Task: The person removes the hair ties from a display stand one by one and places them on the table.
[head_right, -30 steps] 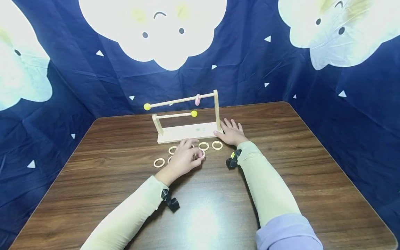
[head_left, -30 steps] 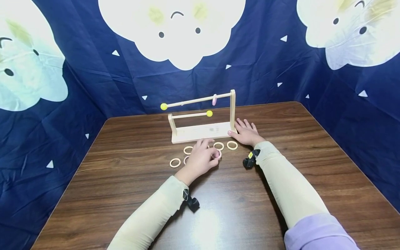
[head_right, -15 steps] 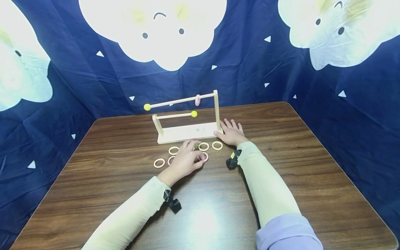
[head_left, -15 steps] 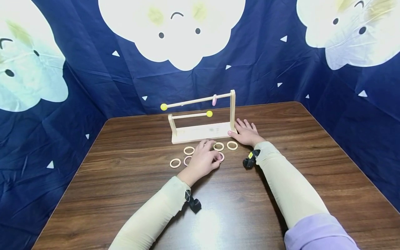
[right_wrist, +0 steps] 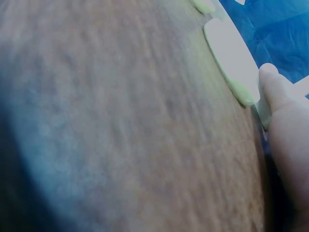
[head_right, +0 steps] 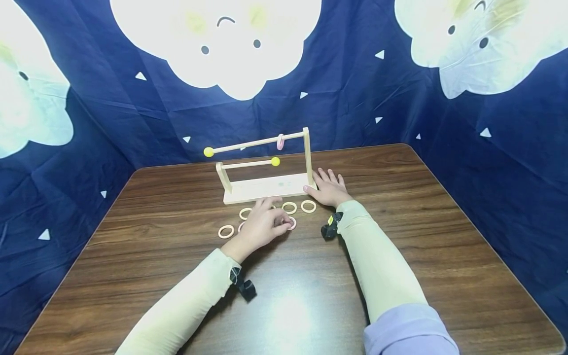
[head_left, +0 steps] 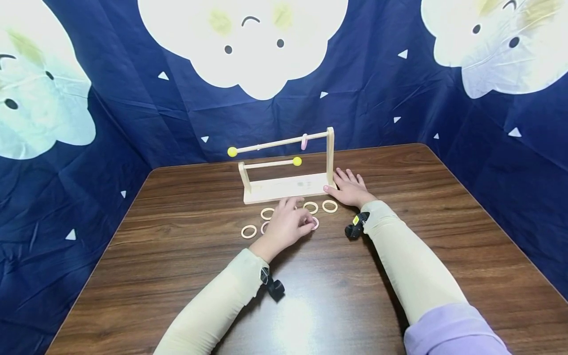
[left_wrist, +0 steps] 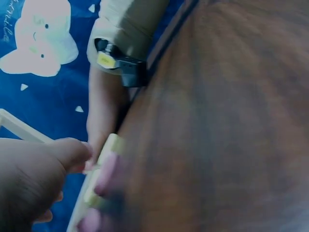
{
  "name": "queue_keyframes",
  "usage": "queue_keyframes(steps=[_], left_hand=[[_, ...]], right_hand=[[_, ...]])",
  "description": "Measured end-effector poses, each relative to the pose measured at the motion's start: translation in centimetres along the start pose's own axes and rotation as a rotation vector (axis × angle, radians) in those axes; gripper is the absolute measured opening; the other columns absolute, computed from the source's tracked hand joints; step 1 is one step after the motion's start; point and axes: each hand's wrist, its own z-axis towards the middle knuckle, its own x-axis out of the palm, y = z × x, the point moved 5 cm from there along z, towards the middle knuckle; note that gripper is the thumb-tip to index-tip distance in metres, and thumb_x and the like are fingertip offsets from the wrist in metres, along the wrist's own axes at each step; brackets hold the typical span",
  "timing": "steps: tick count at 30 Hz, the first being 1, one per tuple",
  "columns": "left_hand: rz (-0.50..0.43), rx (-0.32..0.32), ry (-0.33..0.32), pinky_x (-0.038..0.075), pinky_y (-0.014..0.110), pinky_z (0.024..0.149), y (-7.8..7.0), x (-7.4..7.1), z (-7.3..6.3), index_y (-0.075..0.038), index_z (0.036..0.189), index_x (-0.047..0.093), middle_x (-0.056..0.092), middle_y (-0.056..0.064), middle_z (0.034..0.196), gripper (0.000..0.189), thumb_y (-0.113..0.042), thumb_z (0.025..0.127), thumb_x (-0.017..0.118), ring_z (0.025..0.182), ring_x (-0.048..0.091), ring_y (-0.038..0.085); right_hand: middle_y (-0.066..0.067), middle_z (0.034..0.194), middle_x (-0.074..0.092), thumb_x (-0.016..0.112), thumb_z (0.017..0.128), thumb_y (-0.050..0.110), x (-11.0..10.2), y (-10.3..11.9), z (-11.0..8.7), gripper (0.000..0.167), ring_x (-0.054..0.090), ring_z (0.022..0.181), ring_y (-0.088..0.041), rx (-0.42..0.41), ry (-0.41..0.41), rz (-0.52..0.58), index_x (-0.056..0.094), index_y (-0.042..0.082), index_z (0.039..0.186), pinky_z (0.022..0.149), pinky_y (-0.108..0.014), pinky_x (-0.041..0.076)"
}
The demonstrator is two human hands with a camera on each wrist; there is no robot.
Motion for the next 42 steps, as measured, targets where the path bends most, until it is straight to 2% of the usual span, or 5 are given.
queue_keyframes(steps=[9,17,26,35,42], left_hand=[[-0.292,-0.183,-0.16,0.044,0.05,0.104,1.3,-4.3,2.5,-0.015,0.11,0.07,0.063,0.009,0.128,0.023,-0.031,0.094,0.072,0.126,0.053,0.035],[-0.511,-0.263,-0.262,0.049,0.042,0.096,1.6,-6.4,4.9,-0.011,0.116,0.065,0.069,0.006,0.117,0.024,-0.027,0.099,0.067,0.114,0.062,0.025],[-0.723,-0.321,-0.36,0.048,0.037,0.102,2.4,-6.9,7.2,-0.007,0.128,0.062,0.07,0.011,0.117,0.03,-0.02,0.102,0.062,0.113,0.065,0.024],[-0.841,-0.369,-0.375,0.057,0.033,0.079,2.6,-6.2,8.9,-0.01,0.137,0.061,0.071,0.015,0.112,0.036,-0.017,0.102,0.062,0.098,0.069,0.026],[-0.987,-0.411,-0.381,0.055,0.023,0.063,2.2,-5.3,9.9,-0.007,0.135,0.06,0.069,0.017,0.112,0.035,-0.016,0.101,0.062,0.092,0.068,0.025]], right_hand=[[-0.015,0.169,0.006,0.028,0.1,0.07,0.2,-0.3,0.5,0.088,-0.003,0.154,-0.041,0.009,0.017,-0.006,0.016,0.01,0.162,0.119,-0.061,-0.006],[-0.014,0.17,0.005,0.028,0.101,0.068,0.1,0.0,0.1,0.085,-0.003,0.154,-0.04,0.02,0.024,-0.014,0.015,0.011,0.163,0.119,-0.061,-0.005],[-0.011,0.17,0.003,0.026,0.099,0.072,0.4,-0.6,0.6,0.087,-0.005,0.155,-0.038,0.032,0.028,0.0,0.014,0.014,0.163,0.12,-0.059,-0.006],[-0.012,0.17,0.005,0.027,0.097,0.074,0.6,-0.9,1.0,0.091,-0.006,0.155,-0.038,0.013,0.011,0.028,0.017,0.012,0.163,0.119,-0.06,-0.007],[-0.013,0.17,0.006,0.029,0.101,0.067,0.2,-0.2,0.4,0.084,-0.003,0.155,-0.039,0.021,0.009,0.012,0.018,0.011,0.162,0.12,-0.059,-0.006]])
